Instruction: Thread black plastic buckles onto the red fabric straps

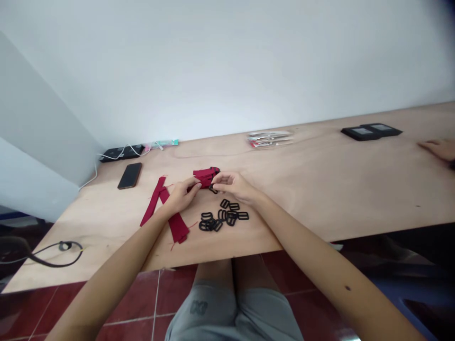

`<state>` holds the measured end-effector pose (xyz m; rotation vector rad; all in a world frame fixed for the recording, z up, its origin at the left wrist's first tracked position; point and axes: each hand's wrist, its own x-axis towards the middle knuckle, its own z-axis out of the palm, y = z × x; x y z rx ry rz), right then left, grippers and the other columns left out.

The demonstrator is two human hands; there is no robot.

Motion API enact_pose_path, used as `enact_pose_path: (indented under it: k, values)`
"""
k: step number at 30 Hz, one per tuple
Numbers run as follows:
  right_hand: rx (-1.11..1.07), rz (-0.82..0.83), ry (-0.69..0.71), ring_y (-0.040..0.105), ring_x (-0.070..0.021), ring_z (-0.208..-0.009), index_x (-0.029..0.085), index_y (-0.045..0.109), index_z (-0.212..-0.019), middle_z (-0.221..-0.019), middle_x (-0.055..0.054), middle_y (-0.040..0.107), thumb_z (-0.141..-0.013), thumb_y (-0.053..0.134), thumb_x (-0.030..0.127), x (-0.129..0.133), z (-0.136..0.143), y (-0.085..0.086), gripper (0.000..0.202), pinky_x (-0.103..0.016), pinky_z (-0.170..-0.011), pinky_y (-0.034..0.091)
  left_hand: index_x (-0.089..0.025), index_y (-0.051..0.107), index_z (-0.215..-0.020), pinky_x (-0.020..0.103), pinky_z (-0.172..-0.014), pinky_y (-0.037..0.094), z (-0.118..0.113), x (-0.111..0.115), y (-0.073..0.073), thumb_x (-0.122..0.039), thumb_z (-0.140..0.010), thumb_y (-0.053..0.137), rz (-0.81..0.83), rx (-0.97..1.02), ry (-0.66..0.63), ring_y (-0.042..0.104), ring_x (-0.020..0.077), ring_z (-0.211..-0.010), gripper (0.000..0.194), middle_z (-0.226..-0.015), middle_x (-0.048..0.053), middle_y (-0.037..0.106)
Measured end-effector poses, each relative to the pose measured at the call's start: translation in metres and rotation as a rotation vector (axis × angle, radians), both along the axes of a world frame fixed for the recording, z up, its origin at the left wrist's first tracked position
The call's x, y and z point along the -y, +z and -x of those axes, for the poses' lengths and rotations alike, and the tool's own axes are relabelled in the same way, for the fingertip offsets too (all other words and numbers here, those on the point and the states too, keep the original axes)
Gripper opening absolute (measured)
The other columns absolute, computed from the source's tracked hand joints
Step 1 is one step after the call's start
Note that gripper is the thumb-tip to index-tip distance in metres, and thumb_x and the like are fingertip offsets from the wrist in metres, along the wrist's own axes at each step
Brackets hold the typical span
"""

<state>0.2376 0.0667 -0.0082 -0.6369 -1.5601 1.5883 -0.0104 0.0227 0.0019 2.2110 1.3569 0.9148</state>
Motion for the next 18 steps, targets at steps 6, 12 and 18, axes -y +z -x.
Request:
enact_pose_path:
  k: [6,12,18]
  values:
    - [-0.119,0.027,-0.094,0.061,-0.0117,-0.07,0.019,0.077,-0.098,-0.094,-0.002,0.074,-0.075,0.095,0.038,-0.007,0.005,-0.009,0.035,-0.029,-0.069,0.054,-0.021,0.074,-0.104,0.031,-0.079,0.052,0.0,0.003,0.001,-0.043,-0.11,0.051,0.025,-0.034,-0.059,0.069,0.0207,-0.086,0.033,-0.099,0.004,0.077]
    - [-0.113,0.029,-0.041,0.063,-0.0135,-0.074,0.02,0.077,-0.099,-0.095,-0.002,0.073,-0.077,0.094,0.038,-0.007,0.009,-0.012,0.033,-0.03,-0.071,0.055,-0.021,0.073,-0.104,0.032,-0.081,0.052,-0.001,0.005,0.003,-0.044,-0.11,0.05,0.025,-0.005,-0.095,0.068,0.0205,-0.086,0.033,-0.1,0.004,0.077]
    - [-0.164,0.039,-0.062,0.06,-0.0119,-0.071,0.02,0.078,-0.097,-0.092,-0.002,0.073,-0.077,0.094,0.036,-0.005,0.009,-0.009,0.031,-0.028,-0.069,0.052,-0.021,0.072,-0.1,0.031,-0.077,0.051,0.0,0.004,0.003,-0.042,-0.11,0.05,0.009,-0.041,-0.04,0.065,0.0195,-0.078,0.032,-0.089,0.003,0.074]
